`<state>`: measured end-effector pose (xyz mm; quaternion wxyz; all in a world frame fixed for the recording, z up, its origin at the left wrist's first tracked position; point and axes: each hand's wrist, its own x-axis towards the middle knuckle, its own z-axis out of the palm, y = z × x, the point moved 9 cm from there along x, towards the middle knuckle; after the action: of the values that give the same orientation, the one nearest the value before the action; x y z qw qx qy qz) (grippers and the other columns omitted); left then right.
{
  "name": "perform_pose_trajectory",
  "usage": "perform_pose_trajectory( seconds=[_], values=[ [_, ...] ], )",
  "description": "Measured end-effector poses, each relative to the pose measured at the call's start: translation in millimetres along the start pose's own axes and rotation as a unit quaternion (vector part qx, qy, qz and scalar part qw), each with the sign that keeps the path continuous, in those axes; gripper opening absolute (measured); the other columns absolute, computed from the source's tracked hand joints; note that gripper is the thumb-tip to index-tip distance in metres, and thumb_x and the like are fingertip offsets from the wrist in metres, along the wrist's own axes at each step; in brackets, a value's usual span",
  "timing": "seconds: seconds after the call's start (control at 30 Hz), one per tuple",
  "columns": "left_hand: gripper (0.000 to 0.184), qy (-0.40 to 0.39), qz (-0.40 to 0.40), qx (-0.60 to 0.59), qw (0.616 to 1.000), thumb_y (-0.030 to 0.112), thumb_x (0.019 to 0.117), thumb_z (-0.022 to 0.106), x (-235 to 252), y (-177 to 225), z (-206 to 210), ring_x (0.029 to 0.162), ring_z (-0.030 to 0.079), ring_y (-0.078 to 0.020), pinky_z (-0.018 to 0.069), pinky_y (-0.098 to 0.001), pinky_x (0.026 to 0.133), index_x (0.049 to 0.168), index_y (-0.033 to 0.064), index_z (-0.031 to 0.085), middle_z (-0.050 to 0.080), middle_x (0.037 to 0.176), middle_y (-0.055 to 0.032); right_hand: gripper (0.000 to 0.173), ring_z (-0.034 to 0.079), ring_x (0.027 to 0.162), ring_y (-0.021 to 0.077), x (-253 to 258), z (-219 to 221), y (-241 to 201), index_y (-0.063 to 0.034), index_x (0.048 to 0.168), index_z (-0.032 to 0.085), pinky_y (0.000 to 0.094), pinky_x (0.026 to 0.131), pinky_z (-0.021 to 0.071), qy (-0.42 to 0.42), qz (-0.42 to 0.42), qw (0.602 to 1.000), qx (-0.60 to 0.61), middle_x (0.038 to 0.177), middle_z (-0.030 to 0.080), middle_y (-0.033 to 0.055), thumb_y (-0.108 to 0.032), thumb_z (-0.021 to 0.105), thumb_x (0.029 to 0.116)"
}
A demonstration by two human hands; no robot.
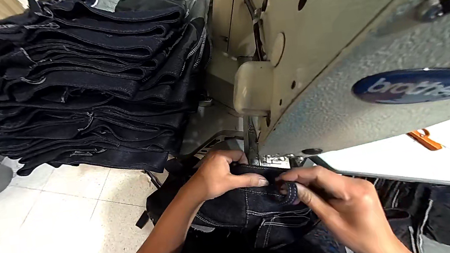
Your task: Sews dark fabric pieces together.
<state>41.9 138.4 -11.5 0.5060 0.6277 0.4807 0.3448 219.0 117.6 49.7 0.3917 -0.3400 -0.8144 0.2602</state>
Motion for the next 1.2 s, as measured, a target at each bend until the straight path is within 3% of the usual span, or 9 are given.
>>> perform_pose_trajectory(
  seconds=[0.2,0.27,0.47,0.63,0.77,0.87,0.93,1.03,1.2],
  values=[
    [0.051,0.166,0.060,0.215,0.961,0.046,0.0762,0.086,-20.7,30.9,-16.7,0.107,0.065,-0.0208,0.0553,-0.0431,0.091,0.108,0.0100,0.072,0.067,0.111,-0.0073,0.014,0.061,0.083,-0.0030,11.4,-1.3,8.3,-0.0214,0.087,0.077,0.0131,0.073,0.0495,0.025,-0.005,0.993,-0.113,0.085,0.066,-0.0094,-0.031,0.067,0.0901],
    [0.045,0.221,0.089,0.270,0.933,0.042,0.0812,0.082,-38.1,51.2,-11.7,0.080,0.067,-0.0194,0.0579,-0.0378,0.068,0.109,0.0078,0.071,0.068,0.099,-0.0084,0.014,0.061,0.092,0.0012,13.1,-1.0,6.0,-0.0198,0.084,0.076,0.0152,0.083,0.0475,0.041,-0.039,0.988,-0.146,0.085,0.067,-0.0062,-0.029,0.067,0.0896],
    [0.022,0.110,0.007,-0.141,0.984,0.017,0.1006,0.065,-57.2,29.0,41.0,0.076,0.076,-0.0119,0.0656,-0.0285,0.068,0.107,-0.0033,0.069,0.075,0.090,-0.0070,0.013,0.064,0.086,0.0014,13.8,0.9,2.2,-0.0143,0.086,0.076,0.0131,0.080,0.0491,0.056,-0.065,0.986,-0.142,0.081,0.070,-0.0034,-0.023,0.067,0.0908],
    [0.018,0.168,0.006,-0.185,0.968,0.014,0.0984,0.067,-53.5,19.9,39.5,0.076,0.077,-0.0145,0.0667,-0.0314,0.071,0.087,0.0008,0.069,0.075,0.082,-0.0053,0.011,0.064,0.088,0.0084,8.0,5.3,-8.0,-0.0112,0.089,0.074,0.0153,0.079,0.0494,0.088,-0.106,0.974,-0.181,0.085,0.068,0.0026,-0.012,0.064,0.0938],
    [0.007,0.179,-0.023,-0.211,0.961,0.001,0.0953,0.066,-53.4,16.8,41.7,0.074,0.077,-0.0180,0.0674,-0.0331,0.068,0.094,0.0000,0.059,0.075,0.084,-0.0074,0.023,0.067,0.096,0.0179,0.4,12.5,-13.2,-0.0106,0.103,0.075,0.0254,0.082,0.0539,0.025,-0.147,0.964,-0.220,0.097,0.071,0.0074,-0.003,0.054,0.0993],
    [0.019,0.172,0.041,-0.025,0.984,0.009,0.0965,0.068,-53.8,27.8,35.8,0.062,0.073,-0.0121,0.0635,-0.0266,0.058,0.108,-0.0015,0.057,0.072,0.075,-0.0040,0.031,0.066,0.099,0.0199,-4.2,11.7,-10.7,-0.0137,0.110,0.075,0.0274,0.084,0.0544,0.008,-0.139,0.961,-0.238,0.101,0.069,0.0085,0.000,0.050,0.0986],
    [0.023,0.246,0.210,0.264,0.909,0.027,0.0942,0.072,-64.6,50.8,29.2,0.056,0.061,-0.0075,0.0519,-0.0208,0.054,0.100,0.0045,0.070,0.064,0.065,0.0008,0.034,0.064,0.096,0.0205,-4.7,10.0,-6.8,-0.0171,0.111,0.075,0.0287,0.081,0.0541,0.006,-0.126,0.961,-0.245,0.099,0.066,0.0083,0.000,0.049,0.0972],
    [0.016,0.214,0.380,0.458,0.775,0.029,0.1029,0.061,-71.1,66.0,37.8,0.099,0.061,-0.0147,0.0440,-0.0318,0.092,0.113,0.0224,0.071,0.071,0.105,0.0046,0.036,0.061,0.086,0.0210,-3.7,7.0,-2.0,-0.0226,0.111,0.076,0.0313,0.071,0.0515,0.011,-0.112,0.962,-0.250,0.094,0.062,0.0075,-0.004,0.049,0.0968],
    [0.031,0.098,0.394,0.443,0.799,0.036,0.1063,0.054,-55.1,53.7,38.9,0.122,0.061,-0.0147,0.0438,-0.0319,0.105,0.129,0.0215,0.068,0.070,0.129,0.0050,0.028,0.064,0.092,0.0077,-14.8,-7.3,39.3,-0.0250,0.115,0.072,0.0335,0.084,0.0527,-0.002,-0.008,0.993,-0.120,0.100,0.067,-0.0040,-0.039,0.050,0.1054]
  ],
)
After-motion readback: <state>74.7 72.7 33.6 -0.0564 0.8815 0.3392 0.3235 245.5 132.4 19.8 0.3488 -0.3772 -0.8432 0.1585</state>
